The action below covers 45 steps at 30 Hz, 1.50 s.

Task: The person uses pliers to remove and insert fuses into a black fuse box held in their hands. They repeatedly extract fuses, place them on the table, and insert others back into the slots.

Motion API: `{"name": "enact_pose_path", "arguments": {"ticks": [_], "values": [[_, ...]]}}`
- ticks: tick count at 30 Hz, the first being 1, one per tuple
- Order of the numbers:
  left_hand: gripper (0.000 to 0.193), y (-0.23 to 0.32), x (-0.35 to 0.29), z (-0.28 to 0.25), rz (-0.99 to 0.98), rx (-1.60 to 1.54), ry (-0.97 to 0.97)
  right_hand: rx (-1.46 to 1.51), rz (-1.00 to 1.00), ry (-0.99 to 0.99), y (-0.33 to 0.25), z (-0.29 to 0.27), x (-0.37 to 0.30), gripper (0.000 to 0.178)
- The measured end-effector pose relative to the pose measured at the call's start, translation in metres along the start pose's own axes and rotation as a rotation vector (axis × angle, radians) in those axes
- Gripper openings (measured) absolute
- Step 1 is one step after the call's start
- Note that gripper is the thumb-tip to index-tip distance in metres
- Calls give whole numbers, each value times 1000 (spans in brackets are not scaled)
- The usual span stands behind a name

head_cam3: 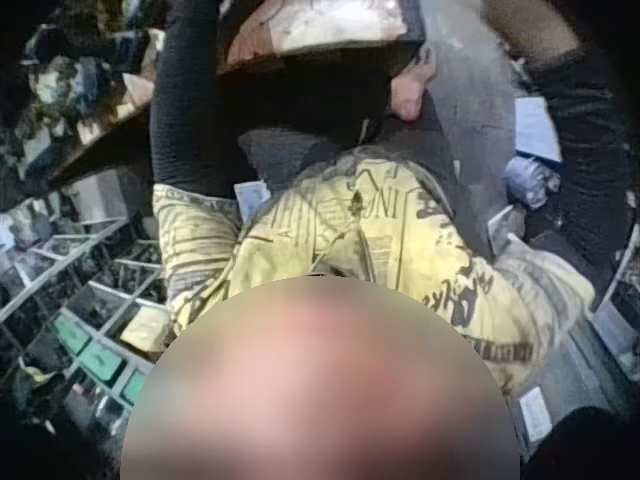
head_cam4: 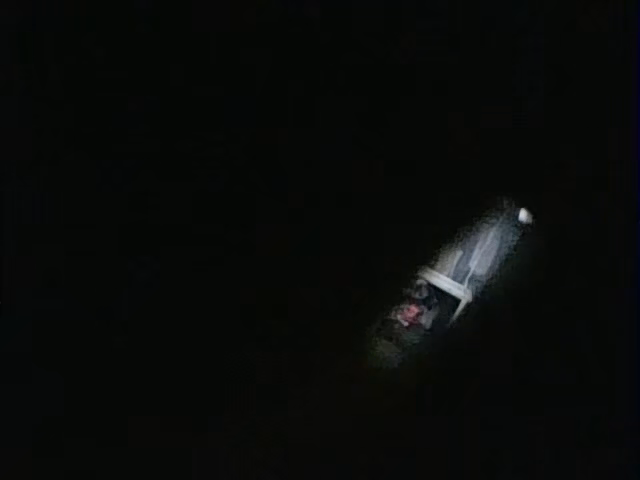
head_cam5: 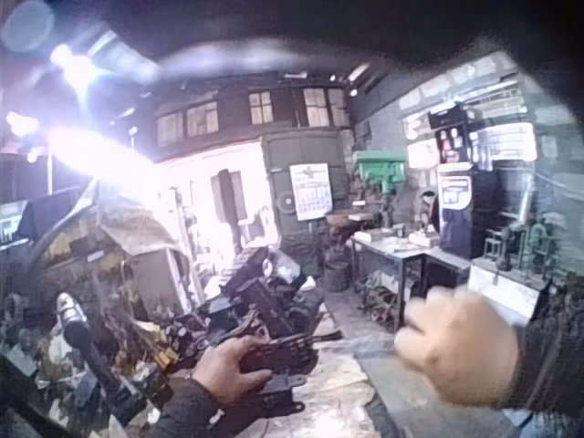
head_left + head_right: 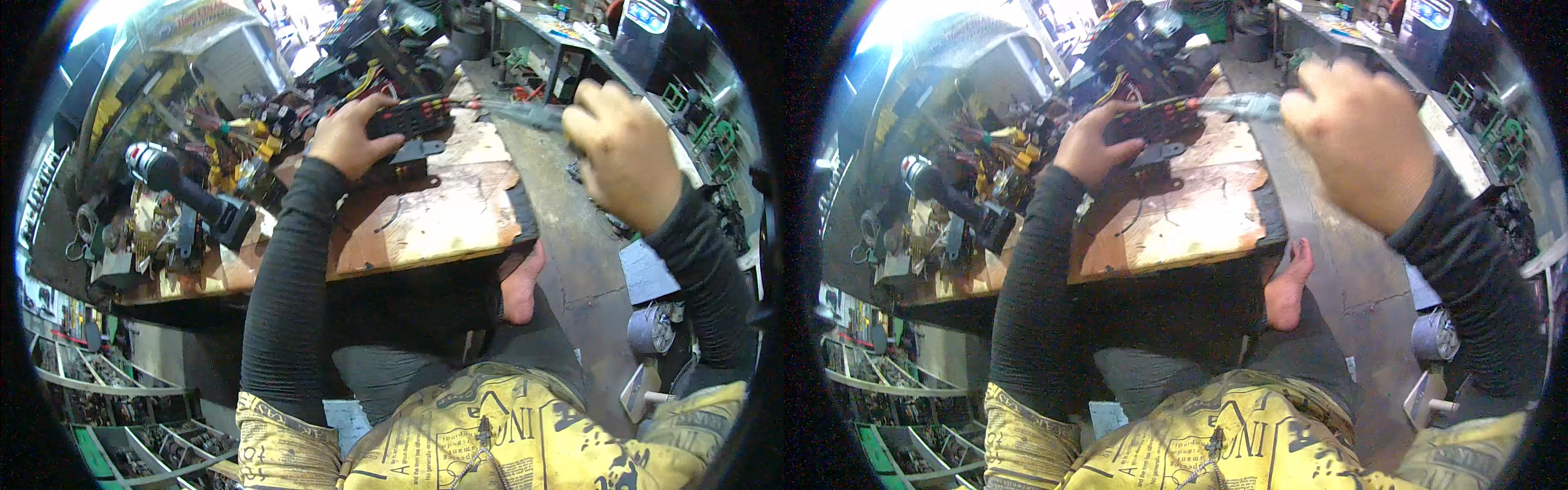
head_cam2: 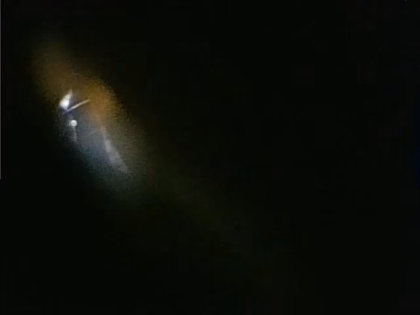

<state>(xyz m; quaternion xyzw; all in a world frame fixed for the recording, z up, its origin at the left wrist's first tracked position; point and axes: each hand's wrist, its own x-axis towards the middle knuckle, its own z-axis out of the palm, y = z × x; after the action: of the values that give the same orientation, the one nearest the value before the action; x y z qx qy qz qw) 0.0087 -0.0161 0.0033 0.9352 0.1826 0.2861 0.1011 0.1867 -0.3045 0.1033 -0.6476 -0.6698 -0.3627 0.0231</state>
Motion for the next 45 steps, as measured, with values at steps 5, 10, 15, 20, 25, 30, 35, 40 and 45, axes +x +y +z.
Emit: {"name": "enact_pose_path", "arguments": {"ticks": [5, 10, 15, 20, 25, 30, 35, 40, 45], "values": [[62, 25, -11, -14, -14, 98, 131, 1006, 354, 55, -19, 20, -49, 22], [57, 102, -31, -90, 267, -242, 237, 1907, 574, -152, -50, 16, -66, 28], [44, 184, -42, -163, 571, 91, -24, 2033, 258, -98, -75, 15, -72, 31], [36, 233, -46, -169, 603, 233, -125, 2041, 148, -158, -77, 9, -85, 27], [31, 254, -45, -171, 645, 271, -187, 2181, 114, -64, -79, 9, -96, 25], [30, 269, -39, -176, 743, 321, -223, 2169, 138, -116, -71, 8, -115, 24], [35, 280, -34, -176, 765, 323, -230, 2037, 183, -81, -67, 9, -127, 22], [35, 282, -32, -174, 772, 308, -189, 1926, 286, -88, -67, 16, -130, 21], [32, 266, -43, -162, 677, 248, -70, 1890, 361, -92, -65, 20, -129, 21]]}}
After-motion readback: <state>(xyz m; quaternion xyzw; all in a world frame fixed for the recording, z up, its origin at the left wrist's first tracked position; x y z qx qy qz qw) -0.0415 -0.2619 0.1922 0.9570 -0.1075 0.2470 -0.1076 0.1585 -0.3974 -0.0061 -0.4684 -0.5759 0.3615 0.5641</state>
